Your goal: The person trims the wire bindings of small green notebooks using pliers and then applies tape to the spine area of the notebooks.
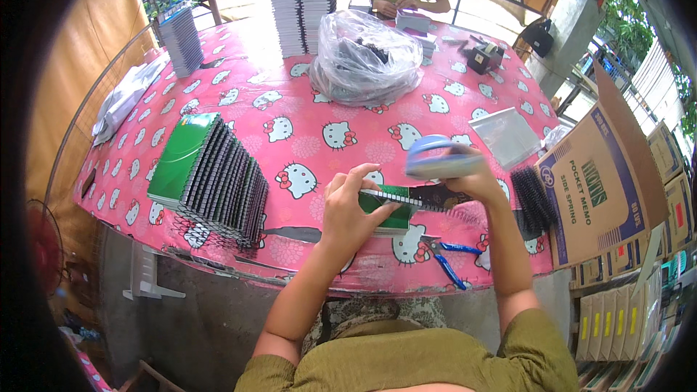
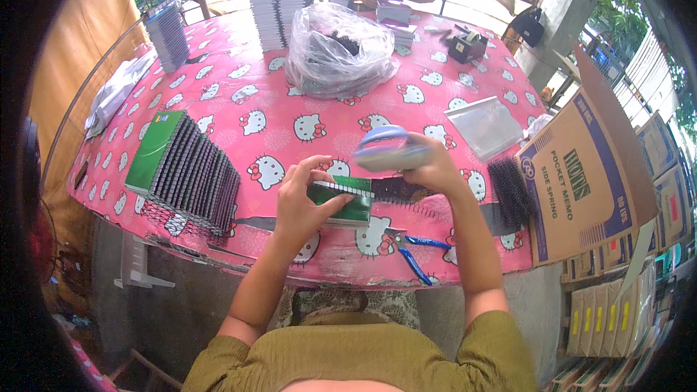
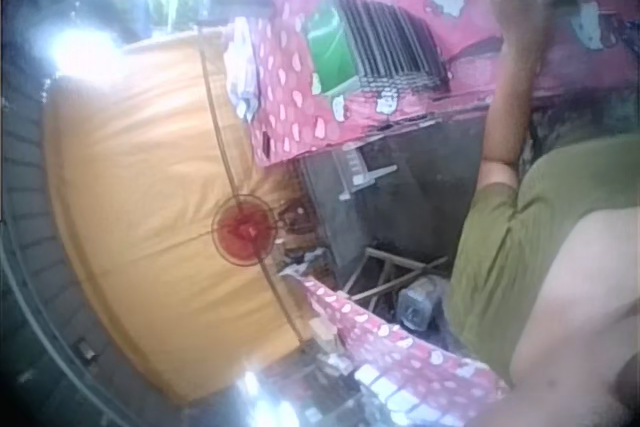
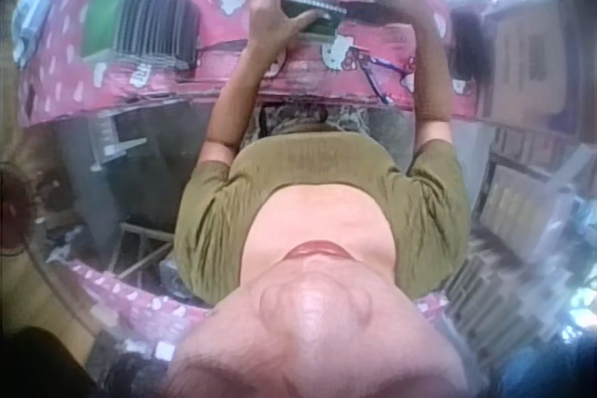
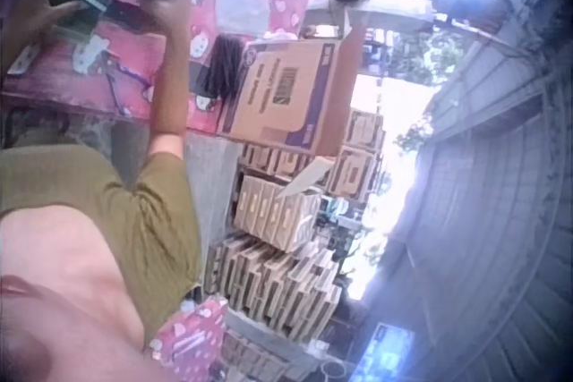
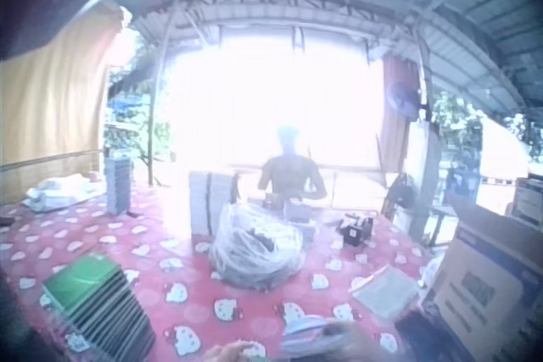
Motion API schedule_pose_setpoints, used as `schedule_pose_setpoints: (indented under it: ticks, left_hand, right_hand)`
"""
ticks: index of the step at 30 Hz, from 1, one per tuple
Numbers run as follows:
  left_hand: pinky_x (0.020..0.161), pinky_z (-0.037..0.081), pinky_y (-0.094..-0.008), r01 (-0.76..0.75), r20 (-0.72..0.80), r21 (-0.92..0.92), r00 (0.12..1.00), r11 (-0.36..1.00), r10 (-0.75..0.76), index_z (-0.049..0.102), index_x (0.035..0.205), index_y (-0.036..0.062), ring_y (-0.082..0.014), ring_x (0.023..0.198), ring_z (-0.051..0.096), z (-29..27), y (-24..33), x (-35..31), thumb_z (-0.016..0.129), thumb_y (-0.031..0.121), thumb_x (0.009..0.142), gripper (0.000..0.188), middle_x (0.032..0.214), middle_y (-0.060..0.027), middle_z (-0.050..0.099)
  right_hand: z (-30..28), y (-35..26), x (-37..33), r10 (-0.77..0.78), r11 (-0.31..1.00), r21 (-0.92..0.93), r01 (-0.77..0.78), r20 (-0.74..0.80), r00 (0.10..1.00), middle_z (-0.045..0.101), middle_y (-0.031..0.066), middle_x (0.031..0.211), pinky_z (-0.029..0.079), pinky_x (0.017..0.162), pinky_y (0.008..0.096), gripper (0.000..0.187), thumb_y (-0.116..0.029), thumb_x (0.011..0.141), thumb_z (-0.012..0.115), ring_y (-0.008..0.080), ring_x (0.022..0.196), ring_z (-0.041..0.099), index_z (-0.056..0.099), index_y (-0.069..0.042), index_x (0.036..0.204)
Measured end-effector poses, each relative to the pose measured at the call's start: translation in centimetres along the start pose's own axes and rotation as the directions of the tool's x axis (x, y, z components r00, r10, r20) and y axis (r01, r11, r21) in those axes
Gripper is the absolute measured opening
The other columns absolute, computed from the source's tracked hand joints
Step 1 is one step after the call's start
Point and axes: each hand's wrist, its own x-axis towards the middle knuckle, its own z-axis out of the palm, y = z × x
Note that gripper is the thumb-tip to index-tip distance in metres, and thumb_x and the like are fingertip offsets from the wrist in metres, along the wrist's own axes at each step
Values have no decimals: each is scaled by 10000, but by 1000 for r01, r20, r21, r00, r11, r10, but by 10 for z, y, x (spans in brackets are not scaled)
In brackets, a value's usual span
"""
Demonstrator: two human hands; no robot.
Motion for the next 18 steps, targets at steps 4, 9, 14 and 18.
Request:
schedule_pose_setpoints:
  ticks: [4, 9, 14, 18]
  left_hand:
    - [893, 473, -394, -76, -87, -36, 994, 996, 73, 554, 1218, 75, -267, 1016, 575, -6, -5, -1, 873, 143, 611, 689, 1160, -105, 566]
    - [921, 492, -354, 110, -140, -223, 980, 968, -144, 521, 1261, 44, -218, 1134, 532, -10, -30, -16, 834, 44, 683, 657, 1315, -96, 429]
    - [853, 536, -264, 141, -143, -754, 918, 642, -369, 550, 1233, -52, -166, 969, 629, -7, -40, -33, 685, -91, 816, 440, 1051, -79, 616]
    - [792, 542, -226, 197, -93, -680, 932, 707, -349, 649, 1107, -54, -137, 948, 634, -14, -44, -36, 672, -96, 827, 284, 1074, -100, 628]
  right_hand:
    - [11, -30, 27, 313, 817, 415, -400, 262, 913, 657, 104, 780, 503, 666, 323, 317, 49, 589, 661, 187, 729, 632, 642, -18, 899]
    - [15, -45, 33, 260, 500, 766, -403, 311, 914, 657, 72, 798, 488, 681, 294, 369, 8, 606, 639, 148, 734, 616, 642, -12, 975]
    - [19, -56, 52, 365, 480, 662, -575, 445, 818, 648, 54, 828, 490, 742, 293, 398, 11, 600, 647, 125, 823, 602, 639, 11, 998]
    - [38, -37, 51, 302, 885, 272, -379, 285, 910, 654, 112, 807, 493, 720, 349, 385, -5, 619, 635, 207, 768, 640, 622, -23, 1003]
